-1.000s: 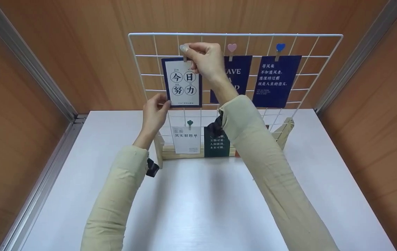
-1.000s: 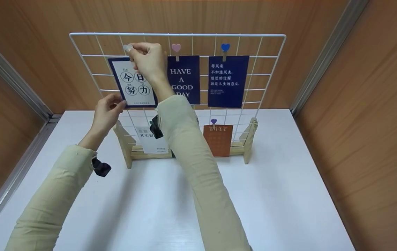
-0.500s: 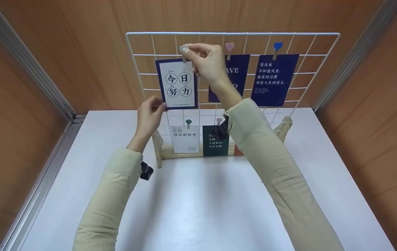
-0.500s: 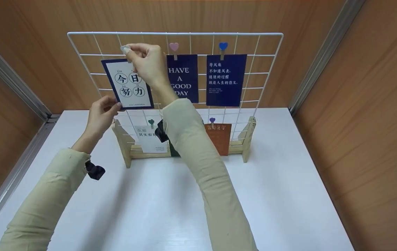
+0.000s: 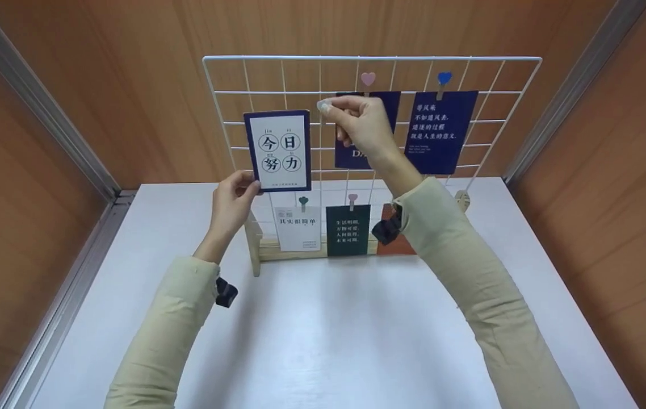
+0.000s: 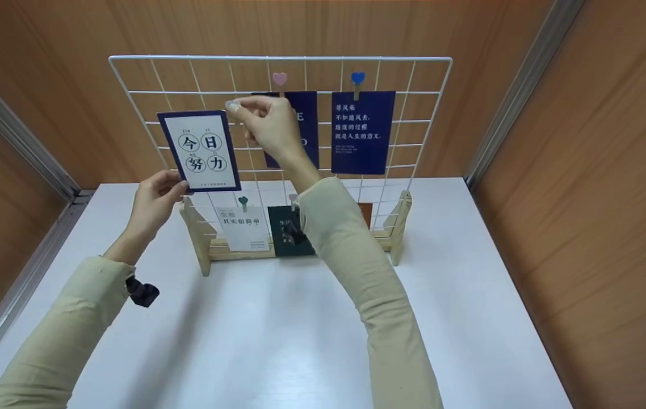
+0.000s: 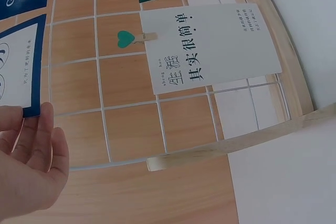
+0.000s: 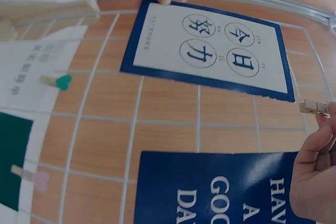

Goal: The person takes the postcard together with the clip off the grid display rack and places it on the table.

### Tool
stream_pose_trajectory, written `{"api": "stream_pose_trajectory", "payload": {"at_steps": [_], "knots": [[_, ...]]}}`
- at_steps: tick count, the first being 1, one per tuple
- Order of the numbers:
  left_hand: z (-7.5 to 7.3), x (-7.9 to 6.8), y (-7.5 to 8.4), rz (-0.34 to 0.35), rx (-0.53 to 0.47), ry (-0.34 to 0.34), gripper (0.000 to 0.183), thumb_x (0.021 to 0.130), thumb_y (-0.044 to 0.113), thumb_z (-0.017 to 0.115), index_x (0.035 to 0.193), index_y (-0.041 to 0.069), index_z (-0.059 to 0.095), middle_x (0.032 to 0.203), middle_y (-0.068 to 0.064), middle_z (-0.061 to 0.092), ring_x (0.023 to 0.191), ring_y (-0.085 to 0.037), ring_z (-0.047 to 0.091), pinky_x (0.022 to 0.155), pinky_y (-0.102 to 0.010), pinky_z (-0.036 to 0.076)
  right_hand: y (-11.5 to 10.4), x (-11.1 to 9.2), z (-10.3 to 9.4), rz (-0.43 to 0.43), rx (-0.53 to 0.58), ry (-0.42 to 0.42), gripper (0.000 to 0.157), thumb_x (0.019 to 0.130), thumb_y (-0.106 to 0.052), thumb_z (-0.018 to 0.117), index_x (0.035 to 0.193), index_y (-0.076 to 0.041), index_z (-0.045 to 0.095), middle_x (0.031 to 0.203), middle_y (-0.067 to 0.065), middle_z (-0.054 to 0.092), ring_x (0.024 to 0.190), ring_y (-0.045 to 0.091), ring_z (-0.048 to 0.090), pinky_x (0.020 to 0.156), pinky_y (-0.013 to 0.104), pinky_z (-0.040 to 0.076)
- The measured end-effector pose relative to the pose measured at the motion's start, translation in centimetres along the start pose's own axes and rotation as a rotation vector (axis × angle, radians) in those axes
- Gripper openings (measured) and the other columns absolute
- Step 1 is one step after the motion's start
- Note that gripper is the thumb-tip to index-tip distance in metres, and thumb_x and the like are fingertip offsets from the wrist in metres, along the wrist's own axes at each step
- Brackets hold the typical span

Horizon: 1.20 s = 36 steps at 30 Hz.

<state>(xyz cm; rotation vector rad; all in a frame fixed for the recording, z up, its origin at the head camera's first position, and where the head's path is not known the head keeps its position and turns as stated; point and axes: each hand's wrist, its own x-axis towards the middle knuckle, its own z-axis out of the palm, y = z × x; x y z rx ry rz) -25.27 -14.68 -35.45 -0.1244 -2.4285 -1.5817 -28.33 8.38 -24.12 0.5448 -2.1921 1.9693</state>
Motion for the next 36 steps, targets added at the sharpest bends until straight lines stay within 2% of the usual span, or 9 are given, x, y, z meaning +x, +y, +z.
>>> {"api": "stream_pose_trajectory", "payload": {"at_steps": [6,13,22,28,36], "knots": [[0.0,-0.8,-0.7,0.018,-0.012,-0.012,0.015,0.090,0.007,0.049,0.101,0.000,0.056,0.093,-0.009,0.059,0.083,-0.017,0.057,0.079,-0.029,0.043,1.4,-1.1,-1.1,-0.018,0.000,-0.029,0.021,0.082,-0.015,0.063,0.097,0.000,0.065,0.064,0.013,0.052,0.045,0.013,0.044,0.041,0.019,0.038],[0.0,-1.9,-1.4,-0.026,-0.025,-0.029,0.016,0.090,0.009,0.048,0.103,0.002,0.056,0.095,-0.007,0.059,0.085,-0.016,0.056,0.081,-0.028,0.043,2.8,-2.2,-2.2,0.060,0.035,-0.038,0.021,0.082,-0.014,0.063,0.096,0.001,0.065,0.062,0.009,0.053,0.044,0.009,0.043,0.040,0.018,0.036],[0.1,-2.4,-1.8,-0.023,-0.023,-0.033,0.014,0.090,0.009,0.049,0.100,0.002,0.057,0.092,-0.008,0.060,0.084,-0.016,0.057,0.079,-0.028,0.043,4.1,-3.3,-3.7,0.090,0.066,-0.043,0.020,0.082,-0.013,0.064,0.094,0.002,0.065,0.055,0.007,0.050,0.042,0.009,0.042,0.039,0.018,0.036],[0.3,-2.8,-2.0,-0.032,-0.032,-0.053,0.015,0.090,0.010,0.050,0.101,0.003,0.057,0.093,-0.007,0.060,0.085,-0.016,0.056,0.079,-0.028,0.043,4.8,-4.2,-4.5,0.080,0.043,-0.041,0.021,0.082,-0.014,0.064,0.095,0.003,0.065,0.055,0.006,0.050,0.042,0.008,0.043,0.039,0.017,0.037],[0.6,-3.4,-2.5,-0.004,-0.037,-0.068,0.014,0.089,0.009,0.050,0.099,0.001,0.057,0.091,-0.008,0.060,0.083,-0.017,0.056,0.075,-0.028,0.043,5.7,-5.1,-5.4,0.072,-0.005,-0.055,0.024,0.082,-0.015,0.063,0.096,0.005,0.064,0.056,0.005,0.052,0.043,0.008,0.043,0.039,0.018,0.037]]}}
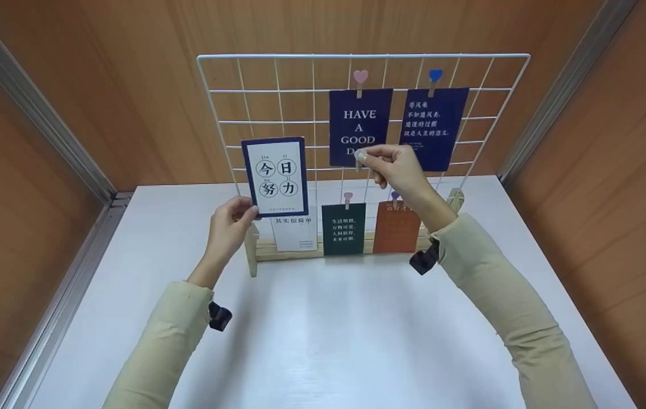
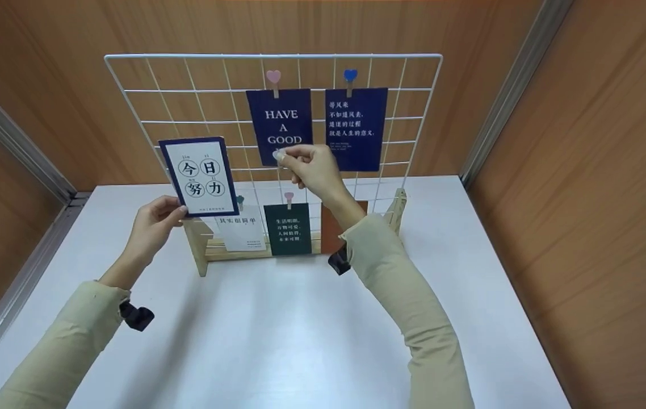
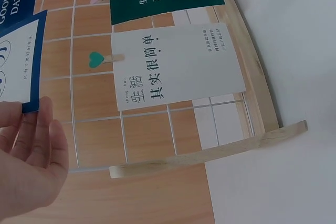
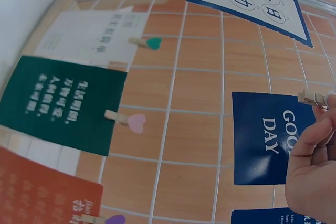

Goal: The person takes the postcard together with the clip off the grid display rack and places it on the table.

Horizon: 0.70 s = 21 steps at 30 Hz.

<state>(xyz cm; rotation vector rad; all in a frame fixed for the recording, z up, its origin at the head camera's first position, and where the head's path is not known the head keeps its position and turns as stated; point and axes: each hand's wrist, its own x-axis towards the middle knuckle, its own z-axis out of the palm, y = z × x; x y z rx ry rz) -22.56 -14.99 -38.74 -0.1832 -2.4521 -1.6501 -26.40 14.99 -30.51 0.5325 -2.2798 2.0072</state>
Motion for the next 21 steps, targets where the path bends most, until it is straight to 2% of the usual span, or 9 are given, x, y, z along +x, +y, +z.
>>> {"api": "stream_pose_trajectory", "payload": {"at_steps": [7,14,21], "knots": [[0.3,-0.6,-0.2,0.008,-0.031,-0.013,0.013,0.089,0.008,0.050,0.098,0.001,0.057,0.090,-0.008,0.060,0.082,-0.018,0.056,0.072,-0.027,0.045,0.9,-0.8,-1.1,0.040,0.001,0.008,0.027,0.082,-0.016,0.064,0.099,0.006,0.062,0.052,0.001,0.049,0.043,0.007,0.041,0.039,0.018,0.037],[0.5,-1.2,-0.5,-0.010,-0.046,-0.032,0.015,0.089,0.009,0.051,0.100,0.000,0.057,0.091,-0.009,0.059,0.082,-0.018,0.056,0.073,-0.026,0.046,2.0,-1.8,-2.5,0.064,0.043,0.012,0.025,0.082,-0.012,0.062,0.098,0.008,0.061,0.056,0.002,0.054,0.043,0.007,0.044,0.041,0.018,0.039],[0.1,-1.8,-0.9,-0.040,-0.067,-0.034,0.016,0.089,0.008,0.050,0.101,0.000,0.056,0.092,-0.010,0.058,0.084,-0.021,0.056,0.073,-0.025,0.047,2.8,-2.9,-4.3,0.099,-0.007,-0.004,0.029,0.083,-0.018,0.062,0.098,0.007,0.061,0.060,0.003,0.054,0.047,0.008,0.044,0.043,0.018,0.039]]}}
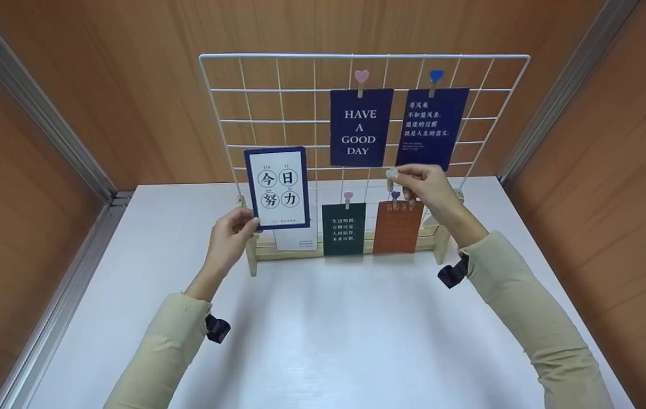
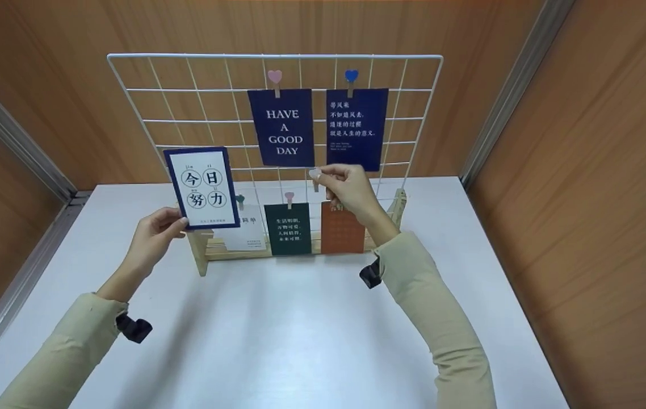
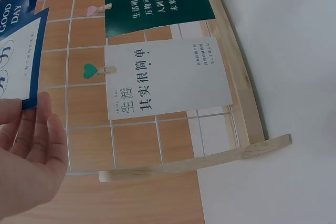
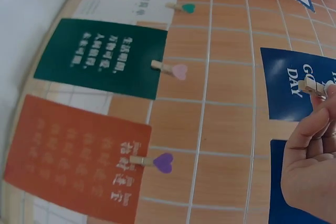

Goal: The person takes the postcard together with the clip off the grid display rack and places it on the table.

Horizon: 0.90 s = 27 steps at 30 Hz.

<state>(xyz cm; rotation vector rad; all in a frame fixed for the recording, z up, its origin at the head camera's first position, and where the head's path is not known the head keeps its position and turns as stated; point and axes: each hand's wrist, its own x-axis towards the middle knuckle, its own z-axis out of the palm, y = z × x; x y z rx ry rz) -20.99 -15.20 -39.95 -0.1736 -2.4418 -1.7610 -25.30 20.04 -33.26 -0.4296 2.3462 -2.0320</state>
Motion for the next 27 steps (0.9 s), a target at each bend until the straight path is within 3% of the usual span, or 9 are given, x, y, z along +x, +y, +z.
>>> {"api": "stream_pose_trajectory", "payload": {"at_steps": [9,27], "knots": [[-0.9,-0.9,-0.8,-0.044,0.023,0.021,0.019,0.090,0.012,0.049,0.104,0.000,0.056,0.096,-0.010,0.058,0.086,-0.018,0.055,0.075,-0.026,0.046,1.2,-1.5,-2.4,0.090,-0.002,0.007,0.029,0.085,-0.012,0.058,0.105,0.010,0.056,0.062,-0.001,0.055,0.047,0.006,0.046,0.045,0.016,0.041],[-2.3,-2.7,-2.4,-0.099,-0.003,0.048,0.022,0.091,0.012,0.049,0.105,-0.003,0.054,0.097,-0.014,0.058,0.086,-0.020,0.056,0.076,-0.026,0.045,3.0,-4.2,-6.4,0.139,-0.002,0.003,0.029,0.087,-0.013,0.056,0.103,0.011,0.055,0.064,0.002,0.053,0.051,0.007,0.048,0.049,0.017,0.043]]}}
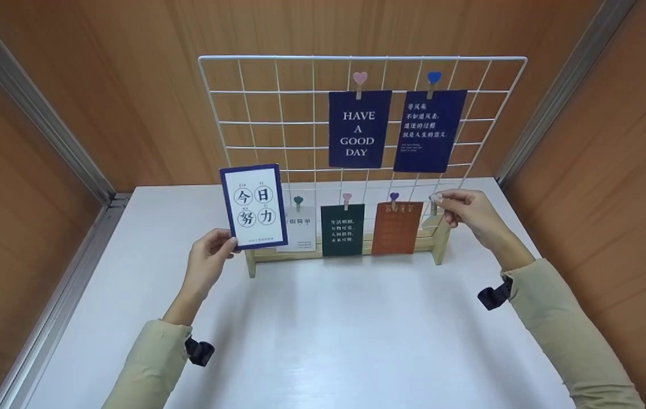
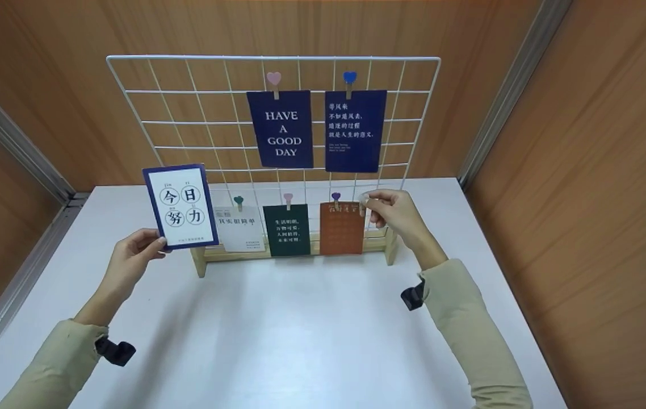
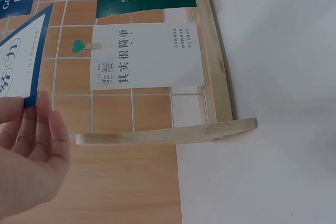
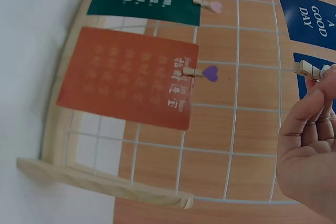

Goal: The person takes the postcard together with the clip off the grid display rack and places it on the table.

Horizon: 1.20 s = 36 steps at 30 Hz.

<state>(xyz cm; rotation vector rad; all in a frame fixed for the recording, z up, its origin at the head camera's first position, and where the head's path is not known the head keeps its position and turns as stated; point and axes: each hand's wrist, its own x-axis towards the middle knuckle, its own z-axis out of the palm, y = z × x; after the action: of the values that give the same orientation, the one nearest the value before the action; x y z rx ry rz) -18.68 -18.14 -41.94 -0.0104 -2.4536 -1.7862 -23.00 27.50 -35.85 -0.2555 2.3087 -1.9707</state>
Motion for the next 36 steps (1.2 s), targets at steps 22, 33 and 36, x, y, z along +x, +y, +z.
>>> {"api": "stream_pose_trajectory", "payload": {"at_steps": [22,33,36], "knots": [[-0.4,-1.2,-1.6,-0.023,-0.015,0.001,0.021,0.090,0.010,0.050,0.104,-0.004,0.055,0.093,-0.014,0.058,0.082,-0.019,0.056,0.073,-0.024,0.046,2.3,-1.7,-1.9,0.008,0.014,0.034,0.015,0.087,-0.013,0.056,0.094,-0.001,0.062,0.061,0.000,0.052,0.051,0.007,0.047,0.048,0.017,0.043],[-1.0,-1.9,-2.7,-0.077,-0.023,0.002,0.021,0.090,0.010,0.050,0.105,-0.004,0.054,0.094,-0.014,0.058,0.082,-0.016,0.057,0.073,-0.023,0.046,3.3,-2.8,-3.1,0.050,-0.001,0.047,0.013,0.088,-0.014,0.054,0.094,-0.004,0.060,0.063,0.000,0.052,0.053,0.007,0.048,0.050,0.017,0.044],[-1.4,-2.2,-3.1,-0.096,-0.031,0.003,0.023,0.090,0.011,0.050,0.106,-0.005,0.054,0.096,-0.015,0.058,0.083,-0.016,0.057,0.074,-0.022,0.045,3.8,-3.0,-3.5,0.056,0.013,0.054,0.014,0.088,-0.013,0.054,0.094,-0.002,0.060,0.063,0.000,0.052,0.052,0.007,0.048,0.050,0.017,0.044]]}}
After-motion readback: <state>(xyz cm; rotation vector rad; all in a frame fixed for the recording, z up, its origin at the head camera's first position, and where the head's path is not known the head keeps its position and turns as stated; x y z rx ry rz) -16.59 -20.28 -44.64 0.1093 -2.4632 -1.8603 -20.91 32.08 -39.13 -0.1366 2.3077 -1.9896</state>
